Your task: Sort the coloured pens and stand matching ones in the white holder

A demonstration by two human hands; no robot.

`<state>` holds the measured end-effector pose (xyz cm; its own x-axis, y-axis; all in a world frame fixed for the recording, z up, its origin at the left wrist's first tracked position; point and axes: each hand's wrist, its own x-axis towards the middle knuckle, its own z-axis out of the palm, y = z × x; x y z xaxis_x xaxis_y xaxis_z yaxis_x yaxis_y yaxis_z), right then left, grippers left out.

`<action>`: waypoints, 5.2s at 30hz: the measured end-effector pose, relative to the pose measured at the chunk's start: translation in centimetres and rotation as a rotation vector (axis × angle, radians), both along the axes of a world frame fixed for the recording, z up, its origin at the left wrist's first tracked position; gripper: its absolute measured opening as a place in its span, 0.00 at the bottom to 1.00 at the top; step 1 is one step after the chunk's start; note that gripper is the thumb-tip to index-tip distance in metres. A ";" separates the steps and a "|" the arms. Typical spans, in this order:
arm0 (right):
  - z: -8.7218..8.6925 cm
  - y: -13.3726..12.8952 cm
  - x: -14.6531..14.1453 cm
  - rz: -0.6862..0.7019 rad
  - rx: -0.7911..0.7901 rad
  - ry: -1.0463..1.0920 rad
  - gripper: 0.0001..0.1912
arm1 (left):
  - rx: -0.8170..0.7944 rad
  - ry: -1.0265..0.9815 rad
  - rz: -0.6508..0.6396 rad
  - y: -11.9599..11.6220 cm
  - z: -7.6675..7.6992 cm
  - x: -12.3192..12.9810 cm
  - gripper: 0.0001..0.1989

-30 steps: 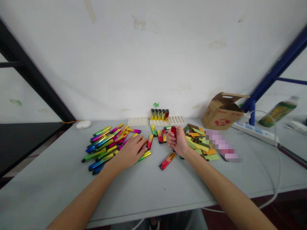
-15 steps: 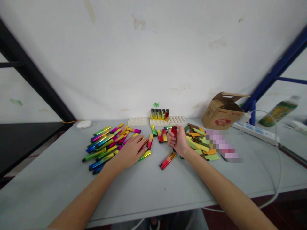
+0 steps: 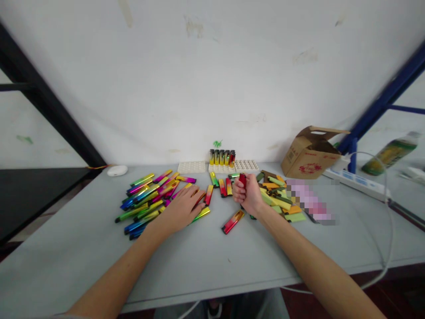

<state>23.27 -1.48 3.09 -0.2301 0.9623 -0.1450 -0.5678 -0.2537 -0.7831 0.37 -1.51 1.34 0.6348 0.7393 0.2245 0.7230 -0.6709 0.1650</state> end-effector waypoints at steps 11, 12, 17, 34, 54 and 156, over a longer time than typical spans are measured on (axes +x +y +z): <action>0.4 -0.1 0.5 0.199 -0.058 0.192 0.19 | 0.024 -0.019 -0.017 0.2 -0.4 -0.2 0.17; 0.4 -0.1 0.5 0.210 -0.062 0.194 0.19 | 0.026 -0.020 -0.018 0.2 -0.4 -0.2 0.17; 0.3 -0.2 0.6 0.254 -0.065 0.192 0.22 | 0.032 -0.044 -0.026 0.3 -0.5 -0.2 0.17; 0.5 -0.3 0.5 0.233 -0.046 0.132 0.24 | 0.032 -0.051 -0.024 0.2 -0.5 -0.2 0.16; -0.4 0.8 1.0 -0.146 0.277 -0.253 0.18 | 0.006 -0.024 -0.016 0.0 0.0 -0.1 0.16; -0.3 -0.2 1.0 0.327 1.163 -1.421 0.08 | 0.013 0.001 -0.009 -0.2 0.1 0.0 0.15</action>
